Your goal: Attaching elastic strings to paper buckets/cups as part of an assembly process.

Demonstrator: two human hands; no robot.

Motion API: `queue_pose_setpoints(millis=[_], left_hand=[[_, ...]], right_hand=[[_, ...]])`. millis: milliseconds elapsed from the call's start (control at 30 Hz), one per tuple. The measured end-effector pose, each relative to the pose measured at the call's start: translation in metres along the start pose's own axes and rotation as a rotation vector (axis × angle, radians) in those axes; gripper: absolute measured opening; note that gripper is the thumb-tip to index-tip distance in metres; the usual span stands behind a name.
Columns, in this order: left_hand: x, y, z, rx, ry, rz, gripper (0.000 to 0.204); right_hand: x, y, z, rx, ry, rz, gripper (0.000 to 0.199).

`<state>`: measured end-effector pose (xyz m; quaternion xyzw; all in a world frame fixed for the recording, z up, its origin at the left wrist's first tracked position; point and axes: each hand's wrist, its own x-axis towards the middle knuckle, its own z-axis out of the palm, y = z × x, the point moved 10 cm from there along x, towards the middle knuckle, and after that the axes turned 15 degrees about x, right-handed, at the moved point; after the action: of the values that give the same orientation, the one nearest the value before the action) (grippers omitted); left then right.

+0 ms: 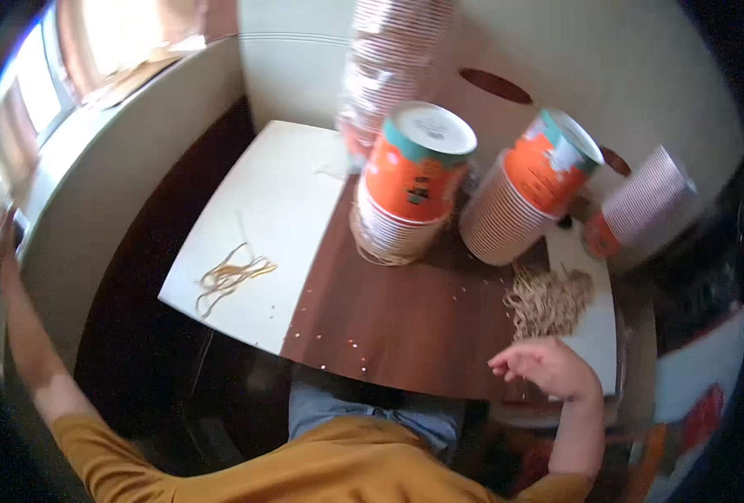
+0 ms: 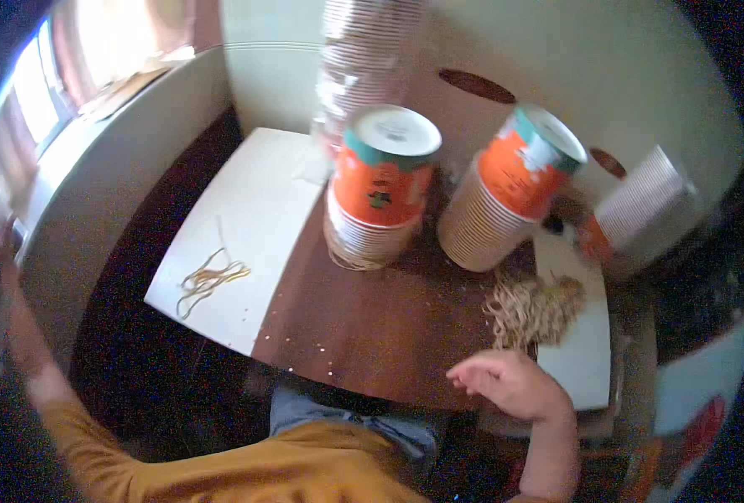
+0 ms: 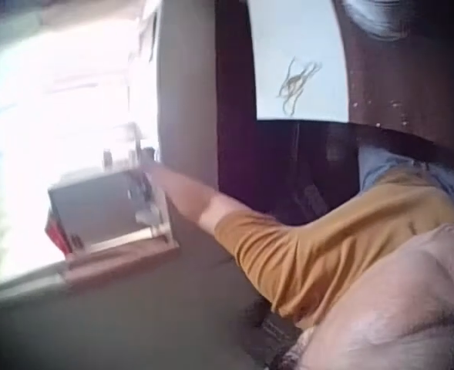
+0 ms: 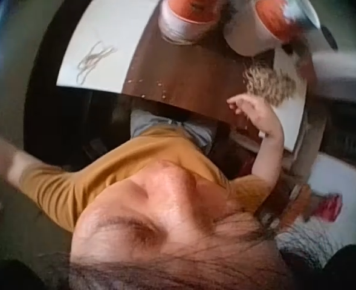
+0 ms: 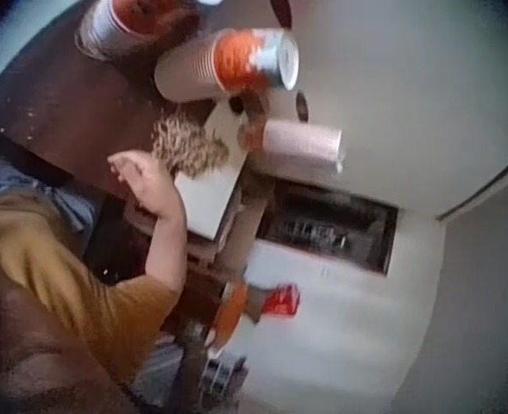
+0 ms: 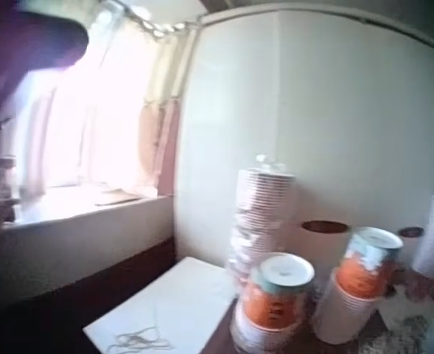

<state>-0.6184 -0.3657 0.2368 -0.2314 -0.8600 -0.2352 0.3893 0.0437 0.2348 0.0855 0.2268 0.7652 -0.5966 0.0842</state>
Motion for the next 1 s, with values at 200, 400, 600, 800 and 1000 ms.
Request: queue_pose_setpoints(millis=[200, 400, 600, 800, 1000], left_hand=[[0.018, 0.037, 0.127, -0.131, -0.070, 0.115, 0.036], [-0.003, 0.035, 0.188, -0.150, -0.124, 0.162, 0.034], [-0.030, 0.079, 0.230, -0.185, -0.156, 0.218, 0.033], [-0.064, 0.142, 0.205, -0.171, -0.129, 0.239, 0.034], [-0.107, 0.198, 0.147, -0.122, -0.103, 0.245, 0.035]], right_hand=[[0.004, -0.024, 0.001, 0.066, 0.094, -0.073, 0.038], [0.005, -0.029, -0.006, 0.125, 0.187, -0.077, 0.034], [0.007, -0.019, -0.030, 0.098, 0.342, -0.046, 0.020], [-0.010, -0.114, -0.128, -0.542, 0.968, -0.533, 0.028], [0.041, -0.152, -0.191, -1.001, 1.112, -0.600, 0.044]])
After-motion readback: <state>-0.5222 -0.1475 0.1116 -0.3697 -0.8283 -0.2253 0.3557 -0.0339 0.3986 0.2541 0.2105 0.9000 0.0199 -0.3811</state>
